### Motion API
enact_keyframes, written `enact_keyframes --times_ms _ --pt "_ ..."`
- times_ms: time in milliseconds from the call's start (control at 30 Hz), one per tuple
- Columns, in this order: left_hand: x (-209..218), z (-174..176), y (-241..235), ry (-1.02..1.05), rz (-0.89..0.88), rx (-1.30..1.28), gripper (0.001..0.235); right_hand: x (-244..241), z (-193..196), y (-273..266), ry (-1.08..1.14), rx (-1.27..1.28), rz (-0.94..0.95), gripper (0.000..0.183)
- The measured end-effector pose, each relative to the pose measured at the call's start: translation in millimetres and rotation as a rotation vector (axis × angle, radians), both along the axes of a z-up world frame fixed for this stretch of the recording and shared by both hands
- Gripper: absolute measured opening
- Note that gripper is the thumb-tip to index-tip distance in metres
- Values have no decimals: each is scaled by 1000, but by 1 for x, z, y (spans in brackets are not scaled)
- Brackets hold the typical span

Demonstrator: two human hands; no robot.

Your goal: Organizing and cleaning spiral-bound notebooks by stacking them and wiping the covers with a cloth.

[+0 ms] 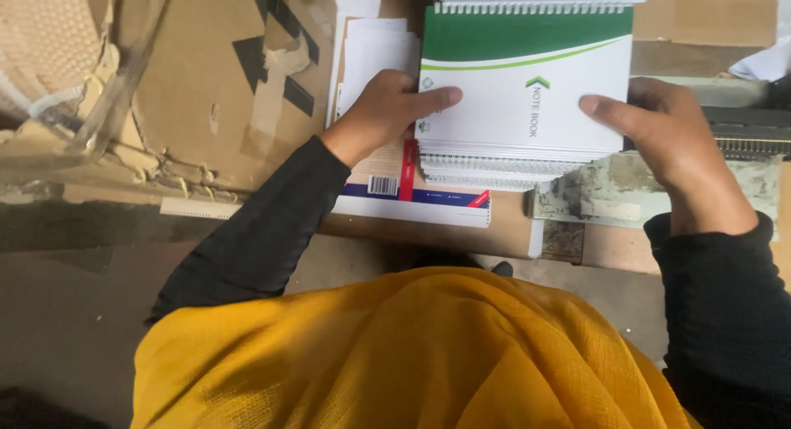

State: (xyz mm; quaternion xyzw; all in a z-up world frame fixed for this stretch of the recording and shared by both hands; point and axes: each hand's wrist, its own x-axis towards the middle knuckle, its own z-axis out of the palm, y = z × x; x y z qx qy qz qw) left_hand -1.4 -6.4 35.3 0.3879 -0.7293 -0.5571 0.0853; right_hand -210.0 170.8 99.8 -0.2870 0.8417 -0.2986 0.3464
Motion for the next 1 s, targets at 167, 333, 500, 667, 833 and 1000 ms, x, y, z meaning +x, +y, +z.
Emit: enact_keyframes --times_ms 167,333,500,667,833,1000 --pt "-4 3 1 -29 -12 4 65 -21 -36 3 9 -169 19 49" --pt "-2 14 12 -38 99 97 51 -4 -22 8 -101 -322 83 63" --pt "-2 19 24 317 190 352 89 -7 -55 16 -410 -736 133 88" --pt "-9 35 41 388 280 542 88 7 -47 23 -171 -303 -116 111" --pt "-5 15 37 319 103 329 97 14 -64 23 -387 -678 -24 79" --pt "-7 23 40 297 117 360 94 10 -61 22 -340 -614 55 81"
